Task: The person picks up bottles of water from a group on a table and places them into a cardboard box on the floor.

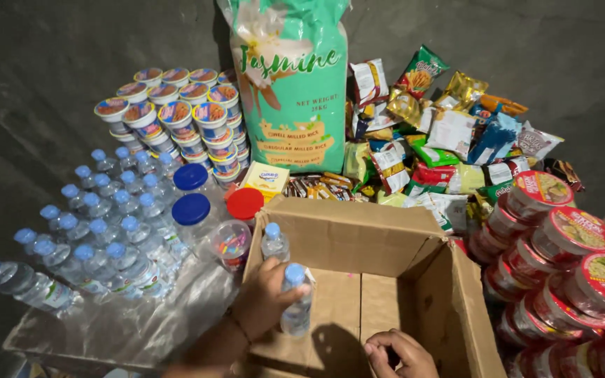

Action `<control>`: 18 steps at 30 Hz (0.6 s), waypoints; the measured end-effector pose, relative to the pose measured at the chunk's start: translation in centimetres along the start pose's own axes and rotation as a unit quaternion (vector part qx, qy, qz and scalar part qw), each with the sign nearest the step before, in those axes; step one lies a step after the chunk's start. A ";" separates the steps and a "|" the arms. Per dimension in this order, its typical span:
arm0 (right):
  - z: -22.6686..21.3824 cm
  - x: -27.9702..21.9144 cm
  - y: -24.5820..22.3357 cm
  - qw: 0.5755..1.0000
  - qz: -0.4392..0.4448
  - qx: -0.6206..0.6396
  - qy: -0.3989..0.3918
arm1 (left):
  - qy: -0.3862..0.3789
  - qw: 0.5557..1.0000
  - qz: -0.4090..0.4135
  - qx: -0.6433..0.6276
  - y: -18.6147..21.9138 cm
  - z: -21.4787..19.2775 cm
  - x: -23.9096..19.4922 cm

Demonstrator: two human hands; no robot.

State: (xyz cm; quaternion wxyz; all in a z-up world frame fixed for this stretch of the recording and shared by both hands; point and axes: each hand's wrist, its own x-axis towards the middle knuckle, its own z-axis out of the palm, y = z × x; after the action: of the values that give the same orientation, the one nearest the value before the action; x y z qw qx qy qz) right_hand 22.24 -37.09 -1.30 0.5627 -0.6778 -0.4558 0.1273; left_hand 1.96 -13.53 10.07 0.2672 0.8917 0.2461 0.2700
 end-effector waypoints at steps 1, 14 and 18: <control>0.1 0.0 0.2 1.000 -0.018 0.004 0.004 | -0.007 1.000 0.008 0.009 -0.5 0.2 0.6; 1.1 0.0 2.0 0.992 -0.110 0.035 0.049 | -0.052 0.985 -0.061 0.151 -7.0 2.7 9.5; 1.1 -0.2 2.0 0.995 -0.082 0.011 0.056 | -0.065 0.983 -0.074 0.156 -6.4 2.3 10.1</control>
State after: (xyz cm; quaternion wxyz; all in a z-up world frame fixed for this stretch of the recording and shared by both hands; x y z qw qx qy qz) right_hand 22.34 -36.48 -3.50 0.6030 -0.6381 -0.4764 0.0476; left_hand 8.88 -3.74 8.05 0.1594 0.9174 0.3330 0.1486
